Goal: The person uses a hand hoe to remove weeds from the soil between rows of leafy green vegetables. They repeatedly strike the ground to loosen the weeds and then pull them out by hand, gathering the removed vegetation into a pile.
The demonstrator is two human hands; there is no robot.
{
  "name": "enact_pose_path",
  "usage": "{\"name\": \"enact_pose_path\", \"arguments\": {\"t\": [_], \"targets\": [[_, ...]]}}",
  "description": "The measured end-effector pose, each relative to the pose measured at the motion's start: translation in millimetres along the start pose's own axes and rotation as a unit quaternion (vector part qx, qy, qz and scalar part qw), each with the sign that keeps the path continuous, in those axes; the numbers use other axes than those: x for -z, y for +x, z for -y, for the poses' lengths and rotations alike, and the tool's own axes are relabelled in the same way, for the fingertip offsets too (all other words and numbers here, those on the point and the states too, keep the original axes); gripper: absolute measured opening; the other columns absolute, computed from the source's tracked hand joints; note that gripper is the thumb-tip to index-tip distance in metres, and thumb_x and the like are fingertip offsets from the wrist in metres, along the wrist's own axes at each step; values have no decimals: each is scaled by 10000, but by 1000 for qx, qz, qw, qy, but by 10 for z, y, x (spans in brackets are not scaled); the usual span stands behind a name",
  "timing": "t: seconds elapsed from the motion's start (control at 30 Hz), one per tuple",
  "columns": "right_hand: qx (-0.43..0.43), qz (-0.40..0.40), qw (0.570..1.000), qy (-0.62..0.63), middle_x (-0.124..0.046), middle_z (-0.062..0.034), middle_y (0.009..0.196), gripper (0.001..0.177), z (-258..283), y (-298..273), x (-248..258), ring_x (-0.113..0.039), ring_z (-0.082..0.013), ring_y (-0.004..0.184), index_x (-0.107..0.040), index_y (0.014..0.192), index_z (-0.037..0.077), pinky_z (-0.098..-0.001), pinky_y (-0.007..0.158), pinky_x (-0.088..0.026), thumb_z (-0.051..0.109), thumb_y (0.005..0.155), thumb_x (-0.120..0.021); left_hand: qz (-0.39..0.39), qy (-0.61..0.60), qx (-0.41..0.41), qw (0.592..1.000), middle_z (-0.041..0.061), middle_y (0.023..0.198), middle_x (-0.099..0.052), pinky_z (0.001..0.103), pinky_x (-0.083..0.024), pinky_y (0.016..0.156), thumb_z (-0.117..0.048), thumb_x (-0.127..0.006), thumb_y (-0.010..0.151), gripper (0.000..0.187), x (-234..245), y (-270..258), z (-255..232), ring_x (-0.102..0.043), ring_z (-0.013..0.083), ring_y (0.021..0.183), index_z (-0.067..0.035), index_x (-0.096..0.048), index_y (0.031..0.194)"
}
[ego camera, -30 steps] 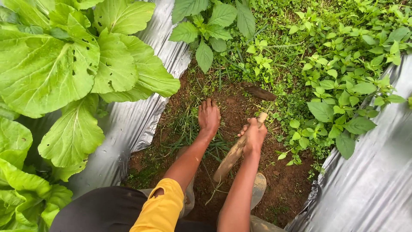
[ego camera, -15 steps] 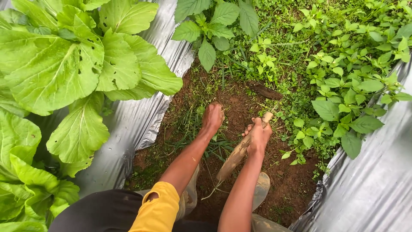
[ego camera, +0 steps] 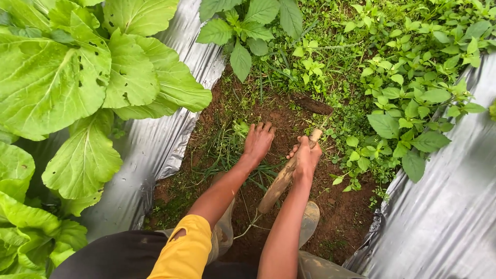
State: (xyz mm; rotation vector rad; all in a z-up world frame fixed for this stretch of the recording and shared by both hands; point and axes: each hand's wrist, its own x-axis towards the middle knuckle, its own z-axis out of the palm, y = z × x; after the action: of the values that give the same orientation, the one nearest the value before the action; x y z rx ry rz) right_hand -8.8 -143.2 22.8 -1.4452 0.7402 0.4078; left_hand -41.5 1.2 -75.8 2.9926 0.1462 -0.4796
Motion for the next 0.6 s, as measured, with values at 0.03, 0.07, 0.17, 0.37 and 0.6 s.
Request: {"name": "enact_pose_path", "arguments": {"t": [0.03, 0.07, 0.17, 0.37, 0.6], "targets": [[8, -6, 1000, 1, -527, -36, 551, 80, 9, 10, 7, -519, -110, 405, -583, 882, 54, -305, 382, -520, 133, 881, -587, -11, 16, -32, 999, 80, 1326, -656, 458, -489, 969, -150, -701, 942, 344, -4, 10, 2, -638, 291, 1223, -162, -681, 1285], [15, -12, 1000, 2, -531, -36, 552, 77, 21, 15, 16, -519, -108, 406, -591, 877, 53, -305, 379, -517, 131, 879, -588, -22, 32, -63, 997, 78, 1268, -690, 465, -493, 961, -80, -718, 909, 326, -4, 16, 1, -651, 294, 1191, -152, -722, 1227], [-2, -25, 999, 28, -522, -29, 536, 66, 40, 16, -13, -512, -104, 389, -557, 858, 81, -297, 365, -507, 132, 872, -596, -42, 53, -87, 994, 126, 1158, -736, 475, -516, 954, -31, -673, 896, 250, -90, 88, 63, -693, 312, 1119, -89, -752, 1126], [-3, -28, 999, 37, -543, -34, 553, 84, 23, 65, 10, -534, -107, 401, -542, 880, 87, -293, 375, -516, 152, 881, -595, -1, -196, 130, 972, 180, 1216, -715, 478, -477, 1091, -23, -603, 954, 215, -285, 25, 357, -649, 359, 1226, -51, -740, 1118], [-16, -43, 998, 51, -563, -5, 555, 89, -111, 139, -115, -550, -100, 403, -543, 907, 116, -289, 376, -536, 170, 876, -607, -73, -270, 108, 954, 212, 991, -738, 470, -539, 1002, 94, -680, 830, 214, 580, -264, 184, -721, 381, 1024, 37, -758, 1021]]}}
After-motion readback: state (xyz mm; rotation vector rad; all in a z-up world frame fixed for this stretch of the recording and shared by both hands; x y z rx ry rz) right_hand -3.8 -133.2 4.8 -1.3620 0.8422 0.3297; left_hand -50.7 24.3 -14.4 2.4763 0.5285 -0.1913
